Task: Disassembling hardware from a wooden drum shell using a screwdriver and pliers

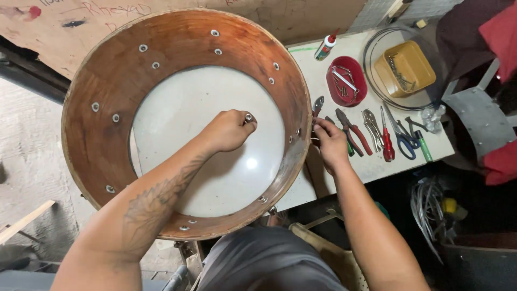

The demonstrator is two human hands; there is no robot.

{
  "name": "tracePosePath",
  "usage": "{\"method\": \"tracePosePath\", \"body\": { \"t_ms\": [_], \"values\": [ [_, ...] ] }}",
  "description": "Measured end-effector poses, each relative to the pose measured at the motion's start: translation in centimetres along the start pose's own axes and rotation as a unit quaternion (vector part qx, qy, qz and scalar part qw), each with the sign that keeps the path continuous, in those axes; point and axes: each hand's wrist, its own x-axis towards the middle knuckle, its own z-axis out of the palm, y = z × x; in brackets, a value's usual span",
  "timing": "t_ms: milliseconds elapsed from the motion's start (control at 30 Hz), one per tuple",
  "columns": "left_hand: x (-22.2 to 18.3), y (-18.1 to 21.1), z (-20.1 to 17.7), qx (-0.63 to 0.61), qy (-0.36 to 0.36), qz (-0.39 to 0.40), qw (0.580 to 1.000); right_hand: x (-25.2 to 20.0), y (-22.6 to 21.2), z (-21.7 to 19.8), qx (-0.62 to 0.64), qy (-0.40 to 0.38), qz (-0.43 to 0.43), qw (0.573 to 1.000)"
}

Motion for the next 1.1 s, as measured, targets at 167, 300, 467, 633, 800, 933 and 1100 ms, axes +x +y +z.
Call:
{"method": "tracePosePath", "body": {
  "t_ms": [167,300,467,633,800,933,1100],
  "values": [
    [2.0,-0.1,2.0,-0.017,0.024,0.046,0.999,-3.6,-1.8,-0.9,-0.195,-0.026,-0.119,0.973],
    [3.5,0.0,3.5,0.058,0.03,0.138,0.988,-5.0,-3.1,0.4,-0.211,-0.044,-0.068,0.974],
    [4.6,0.9,4.6,0.022,0.032,0.163,0.986,-3.6,-0.4,0.0,-0.167,-0.024,-0.077,0.983],
    [5.2,2.0,4.7,-0.061,-0.004,0.111,0.992,-3.0,1.6,-0.4,-0.096,-0.021,-0.094,0.991],
    [5.6,2.8,5.3,-0.174,-0.024,0.087,0.981,-2.6,0.8,-0.8,-0.026,-0.076,-0.059,0.995],
    [6.0,2.5,5.0,-0.152,-0.021,0.085,0.984,-2.7,0.8,-0.9,0.001,-0.094,-0.053,0.994],
    [5.1,1.8,5.0,-0.013,-0.008,0.179,0.984,-2.2,3.3,-1.4,0.086,-0.073,-0.061,0.992]
  ]
}}
